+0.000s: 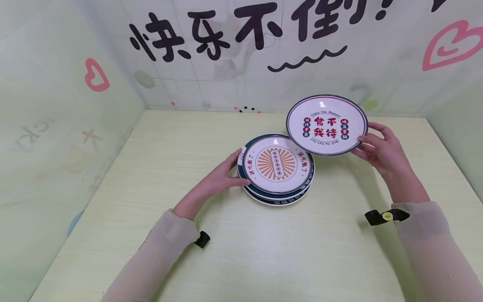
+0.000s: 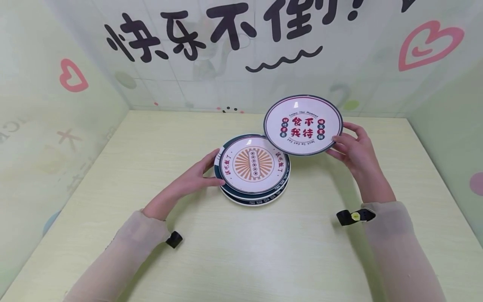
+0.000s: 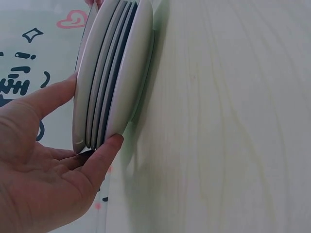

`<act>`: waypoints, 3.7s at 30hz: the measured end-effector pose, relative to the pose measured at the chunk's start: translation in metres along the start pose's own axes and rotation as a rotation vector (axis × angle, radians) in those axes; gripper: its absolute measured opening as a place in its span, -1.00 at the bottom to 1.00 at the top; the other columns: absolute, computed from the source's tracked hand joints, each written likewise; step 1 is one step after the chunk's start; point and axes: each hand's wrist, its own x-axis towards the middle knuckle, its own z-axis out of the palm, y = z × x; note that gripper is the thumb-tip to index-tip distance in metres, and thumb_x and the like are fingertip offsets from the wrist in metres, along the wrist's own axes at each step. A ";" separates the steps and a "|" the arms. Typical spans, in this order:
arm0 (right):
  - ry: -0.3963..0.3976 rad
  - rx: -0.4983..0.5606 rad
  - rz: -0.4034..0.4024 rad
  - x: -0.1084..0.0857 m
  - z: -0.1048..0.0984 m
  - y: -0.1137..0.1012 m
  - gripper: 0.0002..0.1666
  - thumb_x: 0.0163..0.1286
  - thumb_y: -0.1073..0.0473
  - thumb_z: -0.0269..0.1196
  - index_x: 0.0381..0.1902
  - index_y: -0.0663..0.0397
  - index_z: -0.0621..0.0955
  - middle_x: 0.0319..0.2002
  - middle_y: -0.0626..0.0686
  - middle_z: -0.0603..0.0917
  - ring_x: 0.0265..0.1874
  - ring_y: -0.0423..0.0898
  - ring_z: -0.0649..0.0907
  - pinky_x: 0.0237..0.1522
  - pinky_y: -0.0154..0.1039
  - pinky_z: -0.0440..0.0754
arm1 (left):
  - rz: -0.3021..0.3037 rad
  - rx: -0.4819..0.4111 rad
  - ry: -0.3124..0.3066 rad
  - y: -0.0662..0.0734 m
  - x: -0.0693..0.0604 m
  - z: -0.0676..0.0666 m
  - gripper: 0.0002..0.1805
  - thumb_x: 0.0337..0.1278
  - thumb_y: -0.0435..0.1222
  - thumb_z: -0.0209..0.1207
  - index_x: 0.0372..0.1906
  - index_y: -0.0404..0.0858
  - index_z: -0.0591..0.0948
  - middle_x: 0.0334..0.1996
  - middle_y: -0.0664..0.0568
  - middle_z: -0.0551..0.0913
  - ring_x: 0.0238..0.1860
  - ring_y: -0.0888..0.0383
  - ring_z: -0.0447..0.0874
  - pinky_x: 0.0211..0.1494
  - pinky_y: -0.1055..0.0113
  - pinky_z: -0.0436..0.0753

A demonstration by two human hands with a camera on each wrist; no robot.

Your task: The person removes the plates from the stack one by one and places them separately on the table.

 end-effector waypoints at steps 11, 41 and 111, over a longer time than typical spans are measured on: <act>0.024 -0.019 -0.008 0.002 -0.005 0.002 -0.39 0.31 0.30 0.35 0.20 -0.22 0.35 -0.22 -0.11 0.69 -0.36 -0.15 0.79 -0.27 -0.32 0.79 | -0.002 -0.021 -0.002 -0.001 0.001 0.000 0.12 0.13 -0.26 0.39 0.62 -0.13 -0.12 0.63 -0.03 -0.06 0.64 -0.02 -0.12 0.68 0.03 -0.06; 0.072 0.046 0.038 0.008 -0.014 0.004 -0.27 0.26 0.33 0.38 0.25 -0.27 0.33 -0.19 -0.09 0.66 -0.35 -0.13 0.79 -0.25 -0.30 0.79 | -0.017 -0.012 0.002 0.000 0.001 0.001 0.13 0.12 -0.23 0.39 0.62 -0.09 -0.11 0.63 0.00 -0.06 0.64 0.00 -0.12 0.67 0.04 -0.04; 0.133 0.114 0.122 0.020 -0.031 0.023 -0.32 0.28 0.42 0.32 0.18 -0.25 0.32 -0.28 -0.03 0.60 -0.42 -0.10 0.78 -0.29 -0.28 0.80 | -0.037 -0.032 0.008 0.001 -0.001 0.002 0.13 0.12 -0.22 0.39 0.63 -0.07 -0.12 0.63 0.05 -0.07 0.64 0.06 -0.13 0.68 0.09 -0.04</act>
